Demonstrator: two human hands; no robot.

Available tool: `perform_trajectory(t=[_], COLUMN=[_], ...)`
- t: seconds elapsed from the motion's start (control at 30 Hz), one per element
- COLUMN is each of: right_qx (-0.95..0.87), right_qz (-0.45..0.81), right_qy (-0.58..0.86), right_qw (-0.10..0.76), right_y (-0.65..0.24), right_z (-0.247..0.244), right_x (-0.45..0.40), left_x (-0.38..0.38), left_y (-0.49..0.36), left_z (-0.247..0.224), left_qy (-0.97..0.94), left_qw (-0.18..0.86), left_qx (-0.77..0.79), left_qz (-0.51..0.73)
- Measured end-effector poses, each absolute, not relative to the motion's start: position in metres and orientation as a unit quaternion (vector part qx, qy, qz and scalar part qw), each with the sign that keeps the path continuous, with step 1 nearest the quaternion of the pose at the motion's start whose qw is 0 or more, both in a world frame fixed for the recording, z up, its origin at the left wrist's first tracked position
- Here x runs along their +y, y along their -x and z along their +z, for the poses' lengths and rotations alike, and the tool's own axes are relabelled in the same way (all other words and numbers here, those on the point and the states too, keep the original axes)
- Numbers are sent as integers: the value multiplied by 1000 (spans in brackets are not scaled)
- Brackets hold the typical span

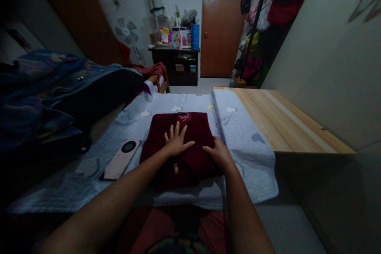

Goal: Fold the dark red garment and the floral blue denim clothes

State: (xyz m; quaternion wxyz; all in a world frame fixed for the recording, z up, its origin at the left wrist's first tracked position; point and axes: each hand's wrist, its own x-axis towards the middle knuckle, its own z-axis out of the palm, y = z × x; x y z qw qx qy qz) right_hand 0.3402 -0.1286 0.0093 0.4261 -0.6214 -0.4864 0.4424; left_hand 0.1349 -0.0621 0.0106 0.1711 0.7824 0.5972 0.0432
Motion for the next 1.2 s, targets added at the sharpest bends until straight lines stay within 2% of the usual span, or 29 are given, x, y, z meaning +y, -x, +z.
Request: perform_trajectory(t=[0.17, 0.27, 0.53, 0.7, 1.03, 1.13, 1.2], right_qx=[-421, -393, -508, -560, -492, -530, -576], right_qz=[542, 549, 434, 415, 486, 423, 331], right_qy=[538, 543, 642, 607, 566, 602, 650], right_qw=[489, 499, 376, 382, 449, 421, 368], right_y=[-331, -332, -342, -340, -346, -348, -349], right_z=[16, 12, 12, 14, 6, 3, 2], right_x=[-136, -139, -144, -150, -153, -153, -153], left_x=[-63, -64, -67, -69, -54, -60, -66], left_y=[-135, -136, -138, -139, -119, -115, -116], left_z=[11, 10, 10, 9, 48, 41, 30], left_qy=[-784, -783, -783, -783, -810, -826, -832], left_qw=[165, 158, 132, 126, 238, 214, 192], left_qx=[597, 600, 606, 607, 535, 520, 521], left_qz=[45, 45, 52, 57, -34, -27, -9])
